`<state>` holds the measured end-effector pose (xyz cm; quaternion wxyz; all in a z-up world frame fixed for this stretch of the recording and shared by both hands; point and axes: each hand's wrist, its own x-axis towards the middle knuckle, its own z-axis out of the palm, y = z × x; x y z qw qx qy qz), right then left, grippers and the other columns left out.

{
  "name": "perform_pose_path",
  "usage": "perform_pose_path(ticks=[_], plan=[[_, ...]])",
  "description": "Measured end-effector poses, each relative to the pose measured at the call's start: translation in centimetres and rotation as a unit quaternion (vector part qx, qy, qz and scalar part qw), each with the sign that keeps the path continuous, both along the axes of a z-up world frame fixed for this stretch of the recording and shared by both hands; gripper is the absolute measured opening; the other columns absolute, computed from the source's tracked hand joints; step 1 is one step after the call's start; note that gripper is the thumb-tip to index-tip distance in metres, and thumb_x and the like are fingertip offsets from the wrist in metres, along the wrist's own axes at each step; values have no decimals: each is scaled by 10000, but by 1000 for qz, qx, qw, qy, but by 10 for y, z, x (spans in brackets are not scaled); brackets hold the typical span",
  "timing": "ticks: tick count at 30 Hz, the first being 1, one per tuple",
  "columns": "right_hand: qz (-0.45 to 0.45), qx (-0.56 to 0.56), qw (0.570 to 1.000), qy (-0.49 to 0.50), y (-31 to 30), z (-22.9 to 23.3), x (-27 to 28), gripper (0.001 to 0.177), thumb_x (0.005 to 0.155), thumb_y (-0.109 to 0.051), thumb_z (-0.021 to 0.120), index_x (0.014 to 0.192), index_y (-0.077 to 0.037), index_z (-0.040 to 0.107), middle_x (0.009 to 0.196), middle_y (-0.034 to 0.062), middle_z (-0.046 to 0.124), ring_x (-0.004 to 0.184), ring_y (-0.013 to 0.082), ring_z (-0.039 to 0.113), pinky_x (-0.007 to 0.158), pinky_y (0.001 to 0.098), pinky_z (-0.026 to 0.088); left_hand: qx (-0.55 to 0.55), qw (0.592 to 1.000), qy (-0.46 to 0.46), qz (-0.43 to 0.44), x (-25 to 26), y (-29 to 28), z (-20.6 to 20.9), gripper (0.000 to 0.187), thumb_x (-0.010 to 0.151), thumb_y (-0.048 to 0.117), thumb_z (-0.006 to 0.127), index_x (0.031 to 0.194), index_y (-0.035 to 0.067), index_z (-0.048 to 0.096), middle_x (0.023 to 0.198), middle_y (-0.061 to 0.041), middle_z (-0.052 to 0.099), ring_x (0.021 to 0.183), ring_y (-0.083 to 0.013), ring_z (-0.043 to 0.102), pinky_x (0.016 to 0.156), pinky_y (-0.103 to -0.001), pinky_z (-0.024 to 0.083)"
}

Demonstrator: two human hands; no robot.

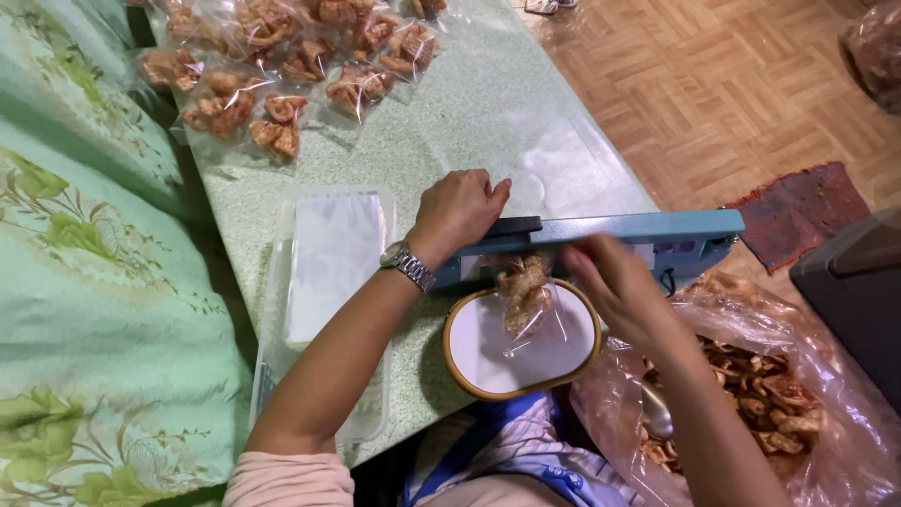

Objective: Packaging snacks into small plastic bags and sealing them with a heat sealer

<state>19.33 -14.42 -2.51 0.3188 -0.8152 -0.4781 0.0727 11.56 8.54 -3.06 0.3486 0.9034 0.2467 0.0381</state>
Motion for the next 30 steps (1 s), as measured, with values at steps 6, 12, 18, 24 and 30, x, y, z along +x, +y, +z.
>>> perform_pose_path(ticks=[6, 12, 18, 24, 30], plan=[[15, -3, 832, 555, -18, -28, -19, 674, 972, -468, 341, 1240, 118, 536, 904, 221, 701, 730, 341, 742, 484, 398, 612, 5, 1000, -1, -5, -1, -3, 0, 495, 904, 478, 410, 829, 47, 641, 887, -244, 661, 934, -481, 647, 817, -573, 508], [-57, 29, 741, 669, 7, -64, -19, 557, 930, -459, 502, 1249, -6, 459, 989, 306, 657, 717, 463, 698, 422, 463, 570, 12, 1000, -9, 3, 5, 2, -13, 477, 887, 509, 428, 788, 88, 630, 841, -208, 658, 896, -461, 659, 781, -550, 522], [-107, 42, 737, 666, 6, -60, -17, 537, 911, -367, 584, 1267, 15, 461, 959, 330, 643, 646, 462, 687, 412, 502, 571, 8, 1000, -1, 2, 4, 1, -11, 474, 886, 510, 433, 785, 90, 628, 844, -208, 663, 901, -458, 659, 782, -548, 523], [-73, 19, 738, 670, 4, -68, -13, 553, 911, -417, 556, 1275, -23, 426, 911, 308, 665, 663, 446, 694, 436, 471, 577, 2, 1000, -10, 6, 4, 2, -10, 456, 880, 494, 450, 770, 89, 628, 824, -204, 665, 889, -454, 663, 765, -541, 530], [-48, 2, 751, 658, 2, -68, -12, 565, 917, -485, 508, 1269, -51, 428, 927, 265, 687, 699, 399, 710, 484, 443, 590, 4, 1000, -16, 7, 5, 3, -11, 442, 878, 485, 468, 772, 89, 633, 825, -203, 668, 884, -447, 666, 755, -535, 535]])
